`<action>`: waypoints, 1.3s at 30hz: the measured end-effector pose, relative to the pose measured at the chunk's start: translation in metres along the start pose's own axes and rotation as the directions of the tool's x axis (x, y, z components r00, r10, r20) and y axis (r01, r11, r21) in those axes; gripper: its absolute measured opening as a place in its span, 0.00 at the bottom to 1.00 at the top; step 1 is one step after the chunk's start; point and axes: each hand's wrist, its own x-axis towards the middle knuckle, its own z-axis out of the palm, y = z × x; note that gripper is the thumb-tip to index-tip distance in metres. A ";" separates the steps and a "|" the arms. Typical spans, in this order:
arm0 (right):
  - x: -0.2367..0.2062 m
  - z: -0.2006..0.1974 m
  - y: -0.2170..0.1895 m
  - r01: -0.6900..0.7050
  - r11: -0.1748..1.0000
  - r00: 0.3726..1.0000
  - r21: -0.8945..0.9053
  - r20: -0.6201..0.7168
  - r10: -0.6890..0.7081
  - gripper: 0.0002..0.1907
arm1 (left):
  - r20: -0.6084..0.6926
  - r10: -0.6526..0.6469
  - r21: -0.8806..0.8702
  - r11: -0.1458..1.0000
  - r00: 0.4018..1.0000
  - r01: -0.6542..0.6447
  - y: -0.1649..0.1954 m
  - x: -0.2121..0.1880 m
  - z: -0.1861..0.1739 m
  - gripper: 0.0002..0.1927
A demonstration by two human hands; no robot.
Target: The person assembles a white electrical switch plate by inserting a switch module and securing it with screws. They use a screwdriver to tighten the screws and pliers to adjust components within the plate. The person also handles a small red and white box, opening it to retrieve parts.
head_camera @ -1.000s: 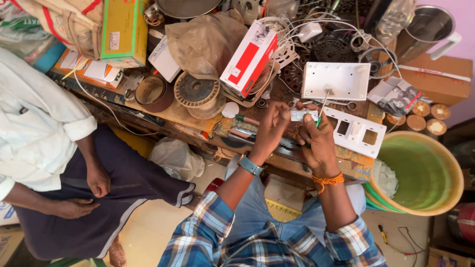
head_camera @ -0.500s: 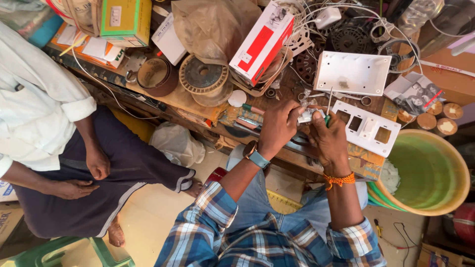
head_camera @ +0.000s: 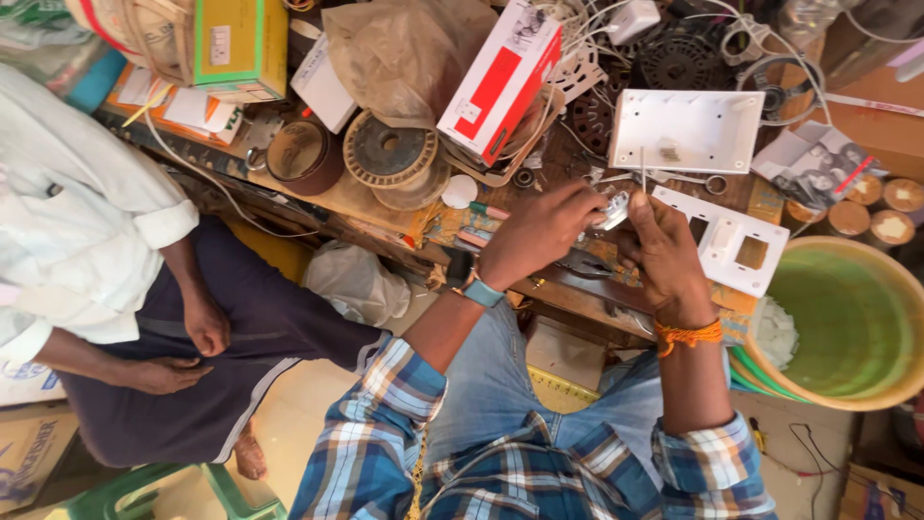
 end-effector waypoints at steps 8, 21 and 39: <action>-0.003 0.033 0.004 0.140 0.988 0.988 -0.067 -0.063 -0.144 0.19 | -0.077 -0.180 -0.069 0.982 0.981 0.175 0.012 -0.002 0.017 0.10; 0.007 0.061 -0.013 0.097 0.884 0.991 0.458 0.041 -0.130 0.17 | -0.279 -0.732 -0.926 0.378 0.622 0.029 0.013 0.011 0.028 0.12; 0.016 0.007 0.001 -0.147 0.916 0.982 0.374 0.167 0.090 0.18 | 0.031 -0.542 -0.791 0.500 0.840 0.352 -0.028 -0.005 0.047 0.14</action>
